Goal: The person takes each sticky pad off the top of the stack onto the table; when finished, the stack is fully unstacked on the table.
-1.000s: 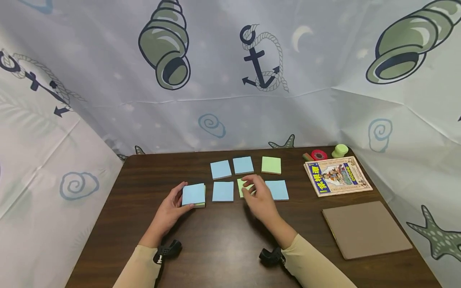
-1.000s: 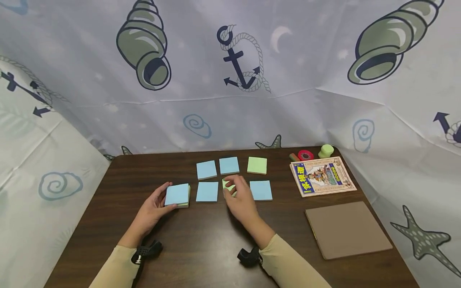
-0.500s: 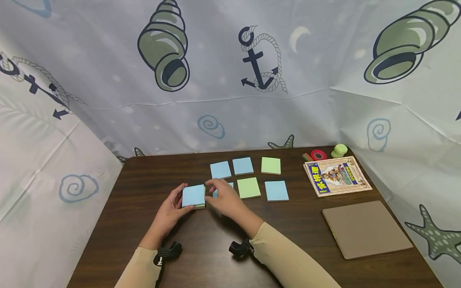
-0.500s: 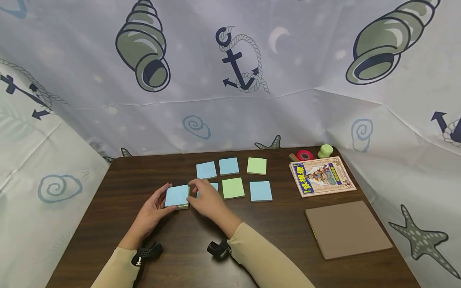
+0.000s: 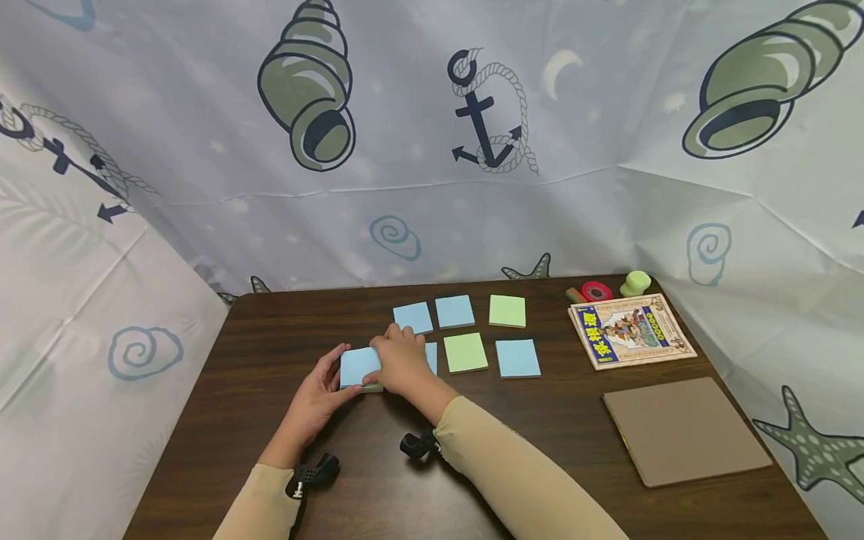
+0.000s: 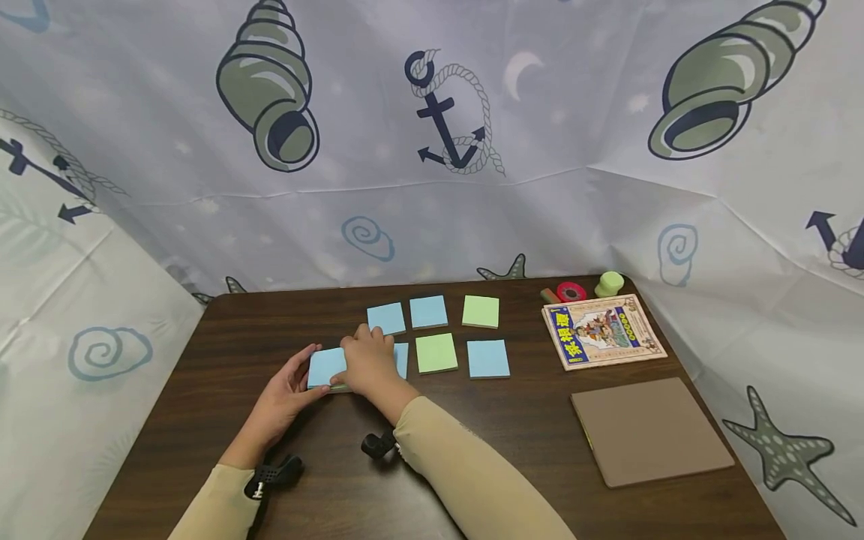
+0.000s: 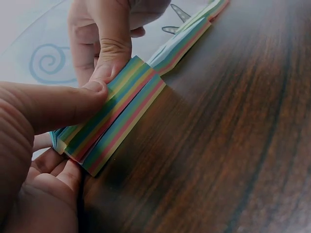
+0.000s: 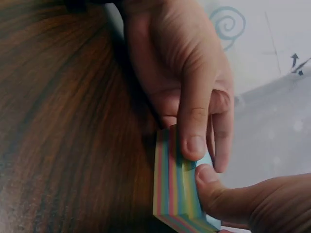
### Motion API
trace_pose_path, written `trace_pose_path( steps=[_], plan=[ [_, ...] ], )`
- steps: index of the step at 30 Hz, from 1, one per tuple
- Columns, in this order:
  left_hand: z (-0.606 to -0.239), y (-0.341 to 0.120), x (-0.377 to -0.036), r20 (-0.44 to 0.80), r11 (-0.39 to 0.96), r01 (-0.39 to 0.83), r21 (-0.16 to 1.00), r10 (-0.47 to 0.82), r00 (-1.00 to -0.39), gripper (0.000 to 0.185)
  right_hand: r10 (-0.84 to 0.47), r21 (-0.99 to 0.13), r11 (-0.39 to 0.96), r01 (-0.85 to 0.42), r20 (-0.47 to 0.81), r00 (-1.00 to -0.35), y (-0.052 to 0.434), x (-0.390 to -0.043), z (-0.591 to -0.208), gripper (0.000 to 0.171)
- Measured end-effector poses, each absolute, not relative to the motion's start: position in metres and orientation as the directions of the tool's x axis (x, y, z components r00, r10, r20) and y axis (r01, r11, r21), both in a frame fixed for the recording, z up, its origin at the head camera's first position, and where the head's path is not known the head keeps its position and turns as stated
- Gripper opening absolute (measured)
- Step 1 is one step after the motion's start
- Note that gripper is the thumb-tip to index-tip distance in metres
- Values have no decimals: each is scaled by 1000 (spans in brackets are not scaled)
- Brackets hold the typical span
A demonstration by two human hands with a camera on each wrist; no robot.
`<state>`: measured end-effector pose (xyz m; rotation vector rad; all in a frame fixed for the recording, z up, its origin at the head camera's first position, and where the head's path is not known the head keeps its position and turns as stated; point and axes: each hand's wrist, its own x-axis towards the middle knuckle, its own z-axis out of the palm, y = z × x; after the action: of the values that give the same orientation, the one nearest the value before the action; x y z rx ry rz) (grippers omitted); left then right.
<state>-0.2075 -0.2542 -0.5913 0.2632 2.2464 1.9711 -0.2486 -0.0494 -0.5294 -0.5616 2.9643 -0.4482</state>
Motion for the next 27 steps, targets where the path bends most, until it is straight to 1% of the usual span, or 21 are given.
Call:
trace_pose_path(
  steps=[8, 19, 27],
  plan=[
    [-591, -255, -206, 3, 158, 38, 987, 219, -976, 96, -357, -269, 905, -331, -54, -932, -52, -244, -527, 75],
    [-591, -254, -208, 5, 148, 39, 988, 223, -975, 98, -332, -299, 900, -318, 2, -943, -51, -242, -530, 74],
    [-592, -254, -210, -2, 119, 27, 993, 231, -973, 105, -332, -321, 886, -335, 68, -941, -49, -241, -533, 72]
  ],
)
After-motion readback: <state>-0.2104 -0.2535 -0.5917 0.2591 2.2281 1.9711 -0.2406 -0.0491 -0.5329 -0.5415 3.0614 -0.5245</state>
